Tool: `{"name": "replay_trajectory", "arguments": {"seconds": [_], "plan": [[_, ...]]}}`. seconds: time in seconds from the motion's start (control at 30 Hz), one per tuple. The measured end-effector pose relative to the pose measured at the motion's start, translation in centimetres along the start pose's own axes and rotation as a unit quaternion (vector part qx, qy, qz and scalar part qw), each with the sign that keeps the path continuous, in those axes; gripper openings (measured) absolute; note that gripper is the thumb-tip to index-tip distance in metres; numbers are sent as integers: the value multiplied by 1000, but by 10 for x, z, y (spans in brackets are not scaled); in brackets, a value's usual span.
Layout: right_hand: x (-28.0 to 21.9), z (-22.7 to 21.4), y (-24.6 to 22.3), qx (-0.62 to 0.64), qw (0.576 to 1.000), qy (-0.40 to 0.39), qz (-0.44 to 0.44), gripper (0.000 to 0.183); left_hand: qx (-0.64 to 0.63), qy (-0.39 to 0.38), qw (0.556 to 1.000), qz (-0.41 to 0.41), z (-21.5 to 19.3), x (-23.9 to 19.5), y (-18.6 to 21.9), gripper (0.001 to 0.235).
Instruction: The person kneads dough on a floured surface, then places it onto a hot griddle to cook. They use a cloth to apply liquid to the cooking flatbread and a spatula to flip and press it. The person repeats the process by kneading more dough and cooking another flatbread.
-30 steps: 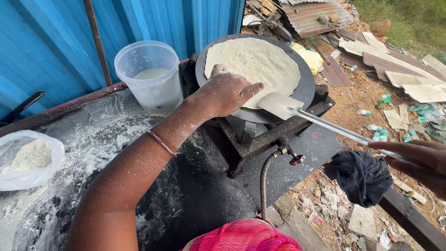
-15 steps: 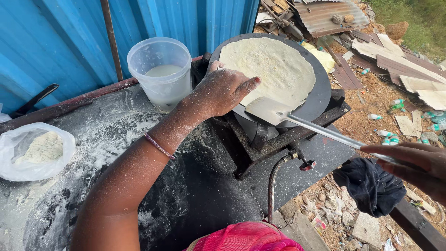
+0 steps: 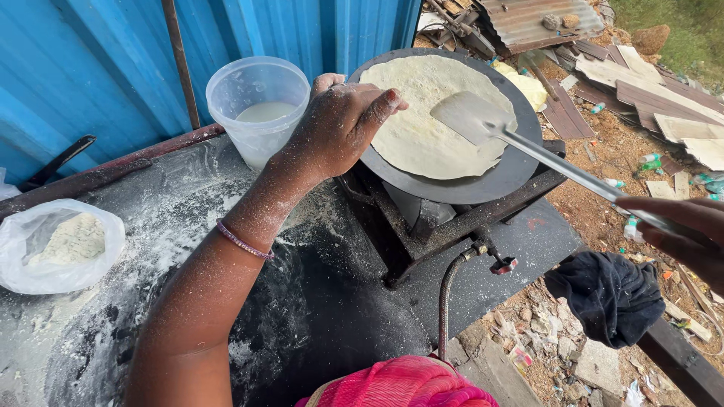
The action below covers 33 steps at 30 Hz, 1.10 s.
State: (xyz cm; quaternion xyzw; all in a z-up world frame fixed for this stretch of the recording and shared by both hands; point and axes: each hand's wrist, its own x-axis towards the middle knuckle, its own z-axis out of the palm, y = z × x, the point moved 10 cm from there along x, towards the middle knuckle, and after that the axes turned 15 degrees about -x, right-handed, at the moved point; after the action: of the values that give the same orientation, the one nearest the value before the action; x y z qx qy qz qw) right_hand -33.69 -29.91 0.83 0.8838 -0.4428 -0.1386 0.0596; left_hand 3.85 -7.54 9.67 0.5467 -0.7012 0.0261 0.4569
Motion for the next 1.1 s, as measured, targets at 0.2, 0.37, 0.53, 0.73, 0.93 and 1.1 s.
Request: {"name": "replay_trajectory", "arguments": {"seconds": [0.2,0.37,0.53,0.73,0.93,1.1], "plan": [[31,-85,-128,141,968,160,-132,48,37,57,998,10,-18,-4,11,59],[59,-75,-164,124,973,126,-150,46,31,77,996,-19,-39,-15,3,58],[47,-63,-156,132,976,80,-151,46,28,84,996,-22,-43,-19,-1,58],[18,-28,-99,46,989,-3,-139,51,31,80,996,-25,-28,-13,-8,55],[12,54,9,63,990,-88,-92,52,16,67,998,-3,-11,-6,-4,52],[15,120,83,87,988,-109,-70,52,16,58,998,0,-8,-7,-4,54]]}}
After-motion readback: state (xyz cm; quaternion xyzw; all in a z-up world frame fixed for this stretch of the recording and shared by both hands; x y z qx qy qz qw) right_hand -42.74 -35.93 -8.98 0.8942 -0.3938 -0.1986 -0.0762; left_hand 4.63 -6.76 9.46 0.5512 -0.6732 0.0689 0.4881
